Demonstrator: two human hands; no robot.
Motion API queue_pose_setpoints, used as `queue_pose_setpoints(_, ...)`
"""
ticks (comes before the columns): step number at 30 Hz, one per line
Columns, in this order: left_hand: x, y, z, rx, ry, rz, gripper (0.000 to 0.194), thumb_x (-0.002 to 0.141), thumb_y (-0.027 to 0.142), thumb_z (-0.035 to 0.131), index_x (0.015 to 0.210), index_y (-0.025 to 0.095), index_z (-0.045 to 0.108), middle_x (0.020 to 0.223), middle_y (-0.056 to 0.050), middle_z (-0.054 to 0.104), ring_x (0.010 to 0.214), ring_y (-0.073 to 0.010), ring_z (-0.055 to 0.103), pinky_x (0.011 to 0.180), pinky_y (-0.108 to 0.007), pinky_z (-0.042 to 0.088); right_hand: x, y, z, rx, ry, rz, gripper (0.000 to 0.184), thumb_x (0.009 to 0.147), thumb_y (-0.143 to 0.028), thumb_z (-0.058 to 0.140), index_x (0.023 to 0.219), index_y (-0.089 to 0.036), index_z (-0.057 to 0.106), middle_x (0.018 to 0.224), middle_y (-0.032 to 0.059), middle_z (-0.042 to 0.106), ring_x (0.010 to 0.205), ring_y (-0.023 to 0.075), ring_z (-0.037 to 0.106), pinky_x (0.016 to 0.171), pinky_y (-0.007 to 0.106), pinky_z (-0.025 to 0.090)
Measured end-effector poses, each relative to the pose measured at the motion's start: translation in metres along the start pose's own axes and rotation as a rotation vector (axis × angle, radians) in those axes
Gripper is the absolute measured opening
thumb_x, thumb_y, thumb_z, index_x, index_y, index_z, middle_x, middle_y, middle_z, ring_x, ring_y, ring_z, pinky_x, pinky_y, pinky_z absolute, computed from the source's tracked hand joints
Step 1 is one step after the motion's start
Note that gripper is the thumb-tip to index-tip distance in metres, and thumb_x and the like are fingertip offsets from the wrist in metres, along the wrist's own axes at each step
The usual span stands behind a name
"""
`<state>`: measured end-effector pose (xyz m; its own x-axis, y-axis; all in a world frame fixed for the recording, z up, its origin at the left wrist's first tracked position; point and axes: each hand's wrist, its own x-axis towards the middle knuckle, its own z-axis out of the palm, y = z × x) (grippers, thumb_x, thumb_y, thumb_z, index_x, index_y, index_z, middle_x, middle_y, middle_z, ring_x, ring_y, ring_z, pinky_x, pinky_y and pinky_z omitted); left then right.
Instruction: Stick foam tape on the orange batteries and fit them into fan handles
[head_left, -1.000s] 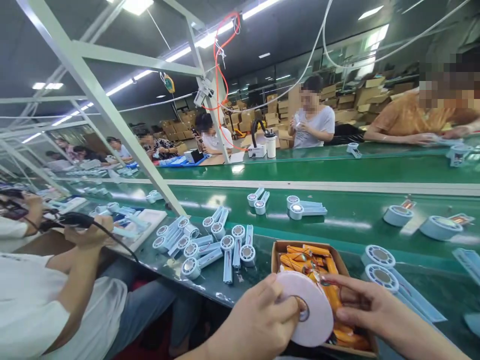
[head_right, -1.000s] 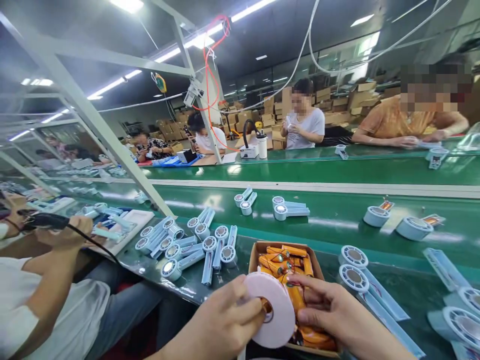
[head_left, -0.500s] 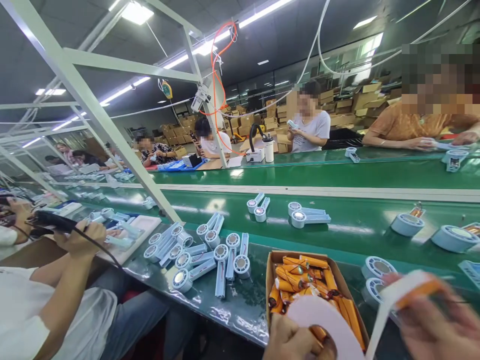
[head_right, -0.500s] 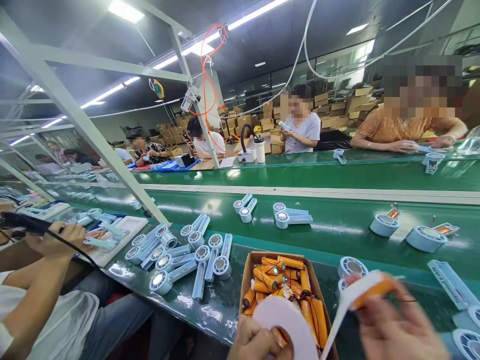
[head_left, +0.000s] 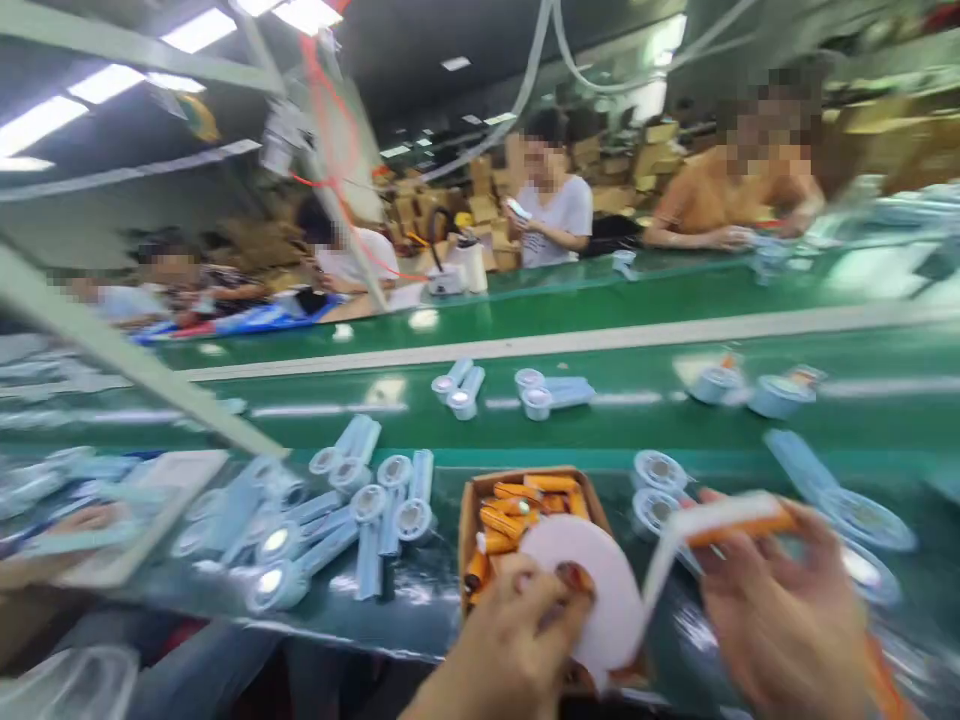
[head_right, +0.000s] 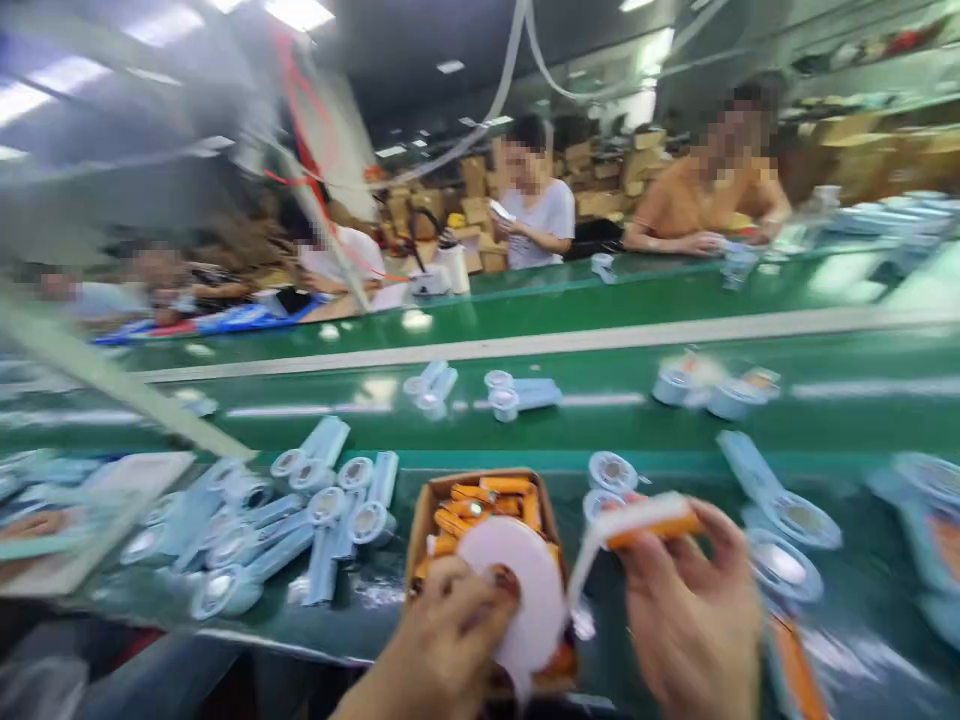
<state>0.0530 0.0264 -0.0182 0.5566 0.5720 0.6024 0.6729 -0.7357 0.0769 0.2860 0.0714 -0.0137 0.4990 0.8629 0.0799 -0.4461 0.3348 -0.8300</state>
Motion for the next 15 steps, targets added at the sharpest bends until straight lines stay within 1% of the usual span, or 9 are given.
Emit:
queue_pose_setpoints(1, 0.002, 0.001, -0.008, -0.029, -0.052, -0.029, 0.048, 0.086, 0.027, 0.073, 0.131, 0.012, 0.065, 0.102, -0.011, 0.069, 0.095, -0.0242, 0.052, 0.088, -0.038, 0.051, -0.001, -0.008, 0.010, 0.014, -0.012, 0.034, 0.051, 0.072, -0.030, 0.096, 0.112, -0.031, 0.064, 0.096, -0.0006, 0.080, 0.082, 0.0179, 0.079, 0.074, 0.029, 0.067)
queue_pose_setpoints(2, 0.005, 0.000, -0.016, -0.042, -0.087, -0.060, 0.048, 0.085, 0.018, 0.069, 0.132, 0.011, 0.064, 0.107, -0.012, 0.069, 0.100, -0.0253, 0.053, 0.091, -0.039, 0.052, -0.001, -0.014, 0.020, 0.005, -0.051, 0.092, 0.054, 0.072, -0.030, 0.097, 0.112, -0.031, 0.062, 0.100, 0.0009, 0.080, 0.089, 0.0207, 0.080, 0.079, 0.035, 0.068)
queue_pose_setpoints(4, 0.010, -0.004, -0.027, -0.058, -0.122, -0.080, 0.048, 0.083, 0.009, 0.061, 0.130, 0.013, 0.064, 0.115, -0.013, 0.068, 0.108, -0.0269, 0.052, 0.096, -0.041, 0.052, -0.002, -0.017, 0.033, 0.001, -0.127, 0.126, 0.055, 0.072, -0.034, 0.096, 0.112, -0.030, 0.058, 0.101, 0.0026, 0.081, 0.091, 0.0254, 0.081, 0.081, 0.042, 0.068)
queue_pose_setpoints(6, 0.012, -0.007, -0.031, -0.071, -0.112, -0.068, 0.042, 0.085, 0.013, 0.059, 0.127, 0.013, 0.065, 0.118, -0.013, 0.067, 0.110, -0.0282, 0.050, 0.096, -0.041, 0.051, -0.005, -0.014, 0.038, -0.006, -0.186, 0.141, 0.056, 0.074, -0.036, 0.095, 0.113, -0.030, 0.056, 0.102, 0.0035, 0.082, 0.093, 0.0271, 0.081, 0.081, 0.045, 0.069)
queue_pose_setpoints(9, 0.009, -0.004, -0.029, -0.046, -0.069, -0.054, 0.036, 0.090, 0.025, 0.063, 0.124, 0.013, 0.066, 0.113, -0.012, 0.066, 0.107, -0.0288, 0.050, 0.094, -0.041, 0.050, -0.012, -0.009, 0.035, 0.018, -0.210, 0.151, 0.057, 0.074, -0.033, 0.095, 0.113, -0.029, 0.055, 0.103, 0.0029, 0.082, 0.094, 0.0247, 0.082, 0.083, 0.041, 0.069)
queue_pose_setpoints(13, 0.001, 0.000, -0.023, -0.035, -0.047, -0.081, 0.035, 0.093, 0.026, 0.066, 0.126, 0.016, 0.067, 0.109, -0.009, 0.067, 0.105, -0.0278, 0.050, 0.100, -0.041, 0.046, -0.018, -0.005, 0.033, 0.024, -0.236, 0.170, 0.055, 0.075, -0.028, 0.095, 0.113, -0.029, 0.055, 0.103, 0.0021, 0.083, 0.094, 0.0209, 0.082, 0.084, 0.034, 0.068)
queue_pose_setpoints(15, -0.002, 0.000, -0.022, -0.043, -0.025, -0.098, 0.035, 0.092, 0.024, 0.067, 0.126, 0.017, 0.069, 0.108, -0.009, 0.068, 0.106, -0.0279, 0.050, 0.102, -0.041, 0.045, -0.020, -0.005, 0.034, -0.007, -0.242, 0.169, 0.056, 0.073, -0.028, 0.095, 0.112, -0.028, 0.055, 0.102, 0.0029, 0.083, 0.094, 0.0216, 0.082, 0.083, 0.034, 0.068)
